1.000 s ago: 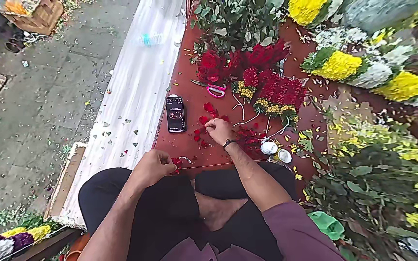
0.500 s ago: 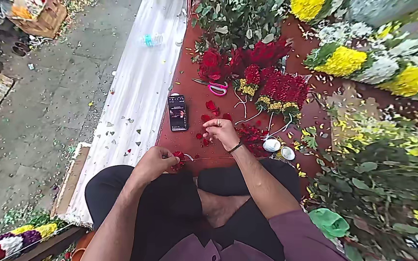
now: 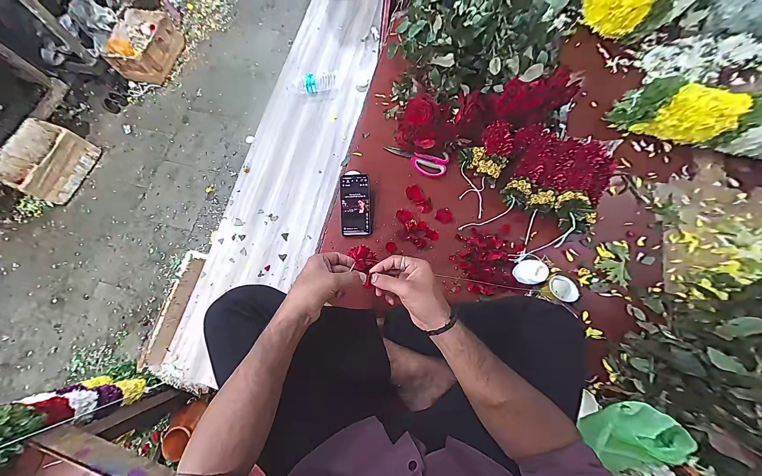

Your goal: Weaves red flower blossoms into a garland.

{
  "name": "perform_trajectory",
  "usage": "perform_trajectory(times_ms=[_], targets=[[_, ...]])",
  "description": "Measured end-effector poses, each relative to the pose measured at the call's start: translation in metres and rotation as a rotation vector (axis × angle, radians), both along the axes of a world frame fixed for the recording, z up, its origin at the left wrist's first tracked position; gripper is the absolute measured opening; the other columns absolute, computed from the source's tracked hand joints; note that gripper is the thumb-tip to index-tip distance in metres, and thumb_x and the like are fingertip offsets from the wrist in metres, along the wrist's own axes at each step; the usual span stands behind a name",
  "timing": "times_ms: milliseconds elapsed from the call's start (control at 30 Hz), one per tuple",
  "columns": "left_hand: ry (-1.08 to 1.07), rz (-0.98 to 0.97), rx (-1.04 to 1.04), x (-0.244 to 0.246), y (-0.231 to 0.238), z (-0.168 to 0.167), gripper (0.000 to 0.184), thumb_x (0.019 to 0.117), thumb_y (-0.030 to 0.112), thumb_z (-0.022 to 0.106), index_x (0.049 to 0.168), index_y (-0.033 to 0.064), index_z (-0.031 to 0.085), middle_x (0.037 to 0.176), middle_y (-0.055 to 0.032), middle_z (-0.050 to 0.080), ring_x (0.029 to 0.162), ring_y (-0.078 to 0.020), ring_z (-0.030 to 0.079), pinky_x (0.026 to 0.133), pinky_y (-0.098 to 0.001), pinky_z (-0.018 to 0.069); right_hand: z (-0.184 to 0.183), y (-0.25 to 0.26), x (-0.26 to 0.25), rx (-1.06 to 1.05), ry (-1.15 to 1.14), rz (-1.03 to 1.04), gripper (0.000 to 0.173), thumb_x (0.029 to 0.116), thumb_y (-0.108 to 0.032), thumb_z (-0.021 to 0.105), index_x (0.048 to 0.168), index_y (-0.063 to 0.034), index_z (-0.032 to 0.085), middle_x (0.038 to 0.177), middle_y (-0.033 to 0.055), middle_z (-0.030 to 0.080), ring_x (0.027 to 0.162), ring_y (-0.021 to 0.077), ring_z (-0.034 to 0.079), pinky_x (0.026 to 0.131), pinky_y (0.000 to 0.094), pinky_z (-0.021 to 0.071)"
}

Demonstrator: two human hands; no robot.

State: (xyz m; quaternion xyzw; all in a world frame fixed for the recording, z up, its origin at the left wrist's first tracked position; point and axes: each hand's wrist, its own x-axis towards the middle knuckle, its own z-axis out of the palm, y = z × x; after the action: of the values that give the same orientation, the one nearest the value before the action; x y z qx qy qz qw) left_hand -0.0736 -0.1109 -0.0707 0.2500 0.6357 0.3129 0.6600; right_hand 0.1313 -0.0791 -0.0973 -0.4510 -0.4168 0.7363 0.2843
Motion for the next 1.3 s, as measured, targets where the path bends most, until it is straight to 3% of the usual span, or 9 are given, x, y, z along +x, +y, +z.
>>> perform_trajectory(times_ms=[300, 433, 500, 700, 867, 1000, 1133, 1300], targets=[[0.013, -0.037, 0.023, 0.002, 0.001, -0.003, 0.032, 0.0794, 0.005, 0.083, 0.106, -0.0009, 0.068, 0.081, -0.0083, 0.072, 0.060, -0.0098, 0.057, 0.056, -0.0248, 0.0460, 0.000, -0.002, -0.003, -0.064, 0.017, -0.027, 0.013, 0.0892, -0.002, 0.074, 0.099, 0.0054, 0.072, 0.078, 0.0160, 0.071, 0.058, 0.0180, 0.065, 0.050, 0.0283, 0.0544], [0.018, 0.015, 0.029, 0.001, 0.001, -0.003, 0.032, 0.0787, 0.001, 0.082, 0.107, -0.0018, 0.068, 0.081, -0.0090, 0.072, 0.059, -0.0103, 0.057, 0.054, -0.0243, 0.0459, -0.005, 0.000, 0.002, -0.033, 0.148, 0.044, 0.033, 0.0852, 0.005, 0.067, 0.118, 0.0063, 0.067, 0.093, 0.0191, 0.071, 0.072, 0.0241, 0.069, 0.060, 0.0354, 0.0599], [0.014, 0.034, 0.028, 0.000, 0.001, -0.002, 0.032, 0.0794, 0.000, 0.082, 0.107, -0.0018, 0.067, 0.082, -0.0089, 0.072, 0.059, -0.0099, 0.057, 0.054, -0.0236, 0.0457, -0.009, 0.001, 0.003, 0.033, 0.156, 0.064, 0.041, 0.0815, 0.006, 0.070, 0.122, 0.0050, 0.065, 0.095, 0.0191, 0.071, 0.074, 0.0254, 0.070, 0.063, 0.0371, 0.0608], [0.072, 0.019, 0.049, 0.003, 0.001, -0.003, 0.034, 0.0759, 0.000, 0.083, 0.106, -0.0002, 0.067, 0.080, -0.0082, 0.071, 0.061, -0.0113, 0.058, 0.055, -0.0251, 0.0458, -0.017, -0.005, -0.005, 0.151, 0.055, -0.021, 0.040, 0.0777, 0.001, 0.081, 0.116, 0.0014, 0.070, 0.094, 0.0148, 0.072, 0.074, 0.0234, 0.070, 0.063, 0.0369, 0.0619], [0.211, -0.050, 0.066, 0.006, 0.001, -0.004, 0.042, 0.0733, 0.009, 0.086, 0.110, 0.0041, 0.068, 0.083, -0.0066, 0.075, 0.071, -0.0164, 0.068, 0.066, -0.0355, 0.0557, -0.013, -0.007, -0.005, 0.061, 0.067, -0.046, 0.039, 0.0786, 0.003, 0.081, 0.115, 0.0034, 0.068, 0.093, 0.0173, 0.072, 0.071, 0.0245, 0.070, 0.059, 0.0367, 0.0613], [0.151, -0.058, 0.064, 0.008, 0.000, -0.005, 0.029, 0.0822, 0.010, 0.080, 0.109, 0.0027, 0.070, 0.083, -0.0074, 0.073, 0.066, -0.0142, 0.063, 0.060, -0.0295, 0.0512, -0.013, -0.008, -0.008, -0.030, 0.094, -0.138, 0.031, 0.0806, 0.007, 0.076, 0.111, 0.0051, 0.067, 0.088, 0.0188, 0.070, 0.068, 0.0245, 0.068, 0.055, 0.0349, 0.0586], [0.149, -0.032, 0.070, 0.008, 0.001, -0.006, 0.016, 0.0943, 0.009, 0.069, 0.107, 0.0011, 0.073, 0.082, -0.0083, 0.072, 0.061, -0.0149, 0.062, 0.057, -0.0296, 0.0526, -0.007, -0.009, -0.007, -0.109, 0.131, -0.254, 0.032, 0.0838, 0.008, 0.070, 0.115, 0.0022, 0.065, 0.088, 0.0166, 0.066, 0.067, 0.0226, 0.065, 0.056, 0.0354, 0.0579], [0.164, -0.052, 0.120, 0.011, -0.002, -0.010, 0.015, 0.1001, 0.012, 0.065, 0.103, 0.0029, 0.077, 0.077, -0.0083, 0.072, 0.058, -0.0141, 0.061, 0.055, -0.0279, 0.0509, -0.001, -0.016, -0.016, -0.222, 0.178, -0.386, 0.033, 0.0869, 0.008, 0.068, 0.119, -0.0009, 0.064, 0.085, 0.0141, 0.064, 0.062, 0.0189, 0.060, 0.053, 0.0324, 0.0543]])
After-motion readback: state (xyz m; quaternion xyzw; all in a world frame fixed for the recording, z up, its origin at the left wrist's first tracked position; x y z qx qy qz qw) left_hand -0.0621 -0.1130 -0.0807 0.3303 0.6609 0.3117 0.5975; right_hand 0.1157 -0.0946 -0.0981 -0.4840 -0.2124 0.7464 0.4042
